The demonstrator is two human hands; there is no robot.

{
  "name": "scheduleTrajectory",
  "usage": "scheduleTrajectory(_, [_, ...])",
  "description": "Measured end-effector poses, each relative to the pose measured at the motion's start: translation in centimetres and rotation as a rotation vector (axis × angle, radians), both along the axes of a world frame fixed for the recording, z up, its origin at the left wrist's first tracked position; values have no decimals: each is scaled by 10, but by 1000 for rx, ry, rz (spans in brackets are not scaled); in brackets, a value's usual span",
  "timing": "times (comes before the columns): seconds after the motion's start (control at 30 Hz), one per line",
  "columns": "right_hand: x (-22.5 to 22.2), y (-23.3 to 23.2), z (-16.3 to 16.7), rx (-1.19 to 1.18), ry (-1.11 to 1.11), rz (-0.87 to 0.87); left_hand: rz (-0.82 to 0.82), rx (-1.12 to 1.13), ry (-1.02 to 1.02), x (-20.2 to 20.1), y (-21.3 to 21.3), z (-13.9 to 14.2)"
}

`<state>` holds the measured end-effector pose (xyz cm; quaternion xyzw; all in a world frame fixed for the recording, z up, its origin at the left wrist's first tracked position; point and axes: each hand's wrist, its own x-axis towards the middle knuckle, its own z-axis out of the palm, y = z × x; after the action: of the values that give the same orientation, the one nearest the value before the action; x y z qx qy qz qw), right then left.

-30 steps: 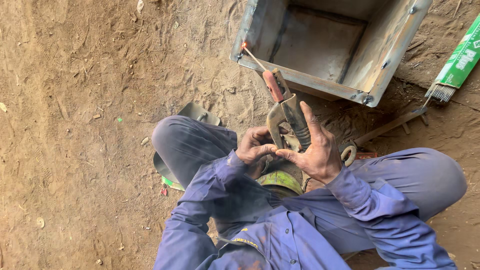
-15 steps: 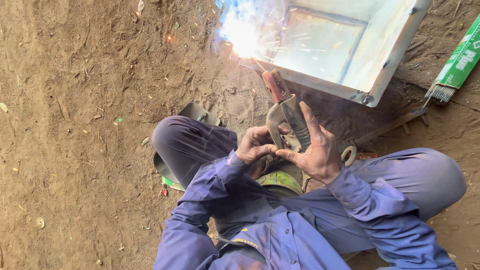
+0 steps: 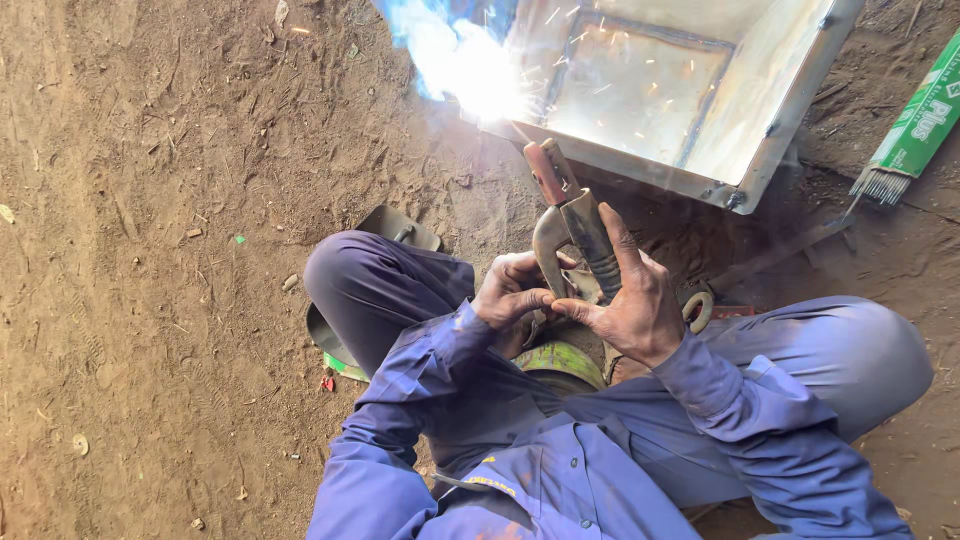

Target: The person sits on the ground and arc-welds the seams of an open metal box using an electrode holder, striking an arc that produces sparks and smoke along the box edges. They periodically reposition the welding rod in the holder and continue welding different joints of the box.

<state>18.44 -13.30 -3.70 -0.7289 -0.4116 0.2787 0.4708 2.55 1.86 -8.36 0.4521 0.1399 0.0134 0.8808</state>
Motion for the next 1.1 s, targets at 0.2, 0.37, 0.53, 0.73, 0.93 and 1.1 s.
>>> scheduleTrajectory(0.2, [-3,-4,-1,55,-35,-33,-20,24,38,-3,1,-1])
scheduleTrajectory(0.37, [-2,-4,-4,22,-19,-22,-11,30,40,-2,-2,-2])
scheduleTrajectory(0.53, [-2,-3,-4,3,-6,-30,-14,10,33,0,-1,-1])
scheduleTrajectory(0.73, [-1,-4,-4,20,5,-24,-26,72,-16,2,-1,-1])
scheduleTrajectory(0.93, [0,-3,-3,21,3,-12,-26,95,-26,3,-1,-1])
scheduleTrajectory(1.1, [1,-3,-3,9,-1,-9,-30,55,-4,3,-1,-1])
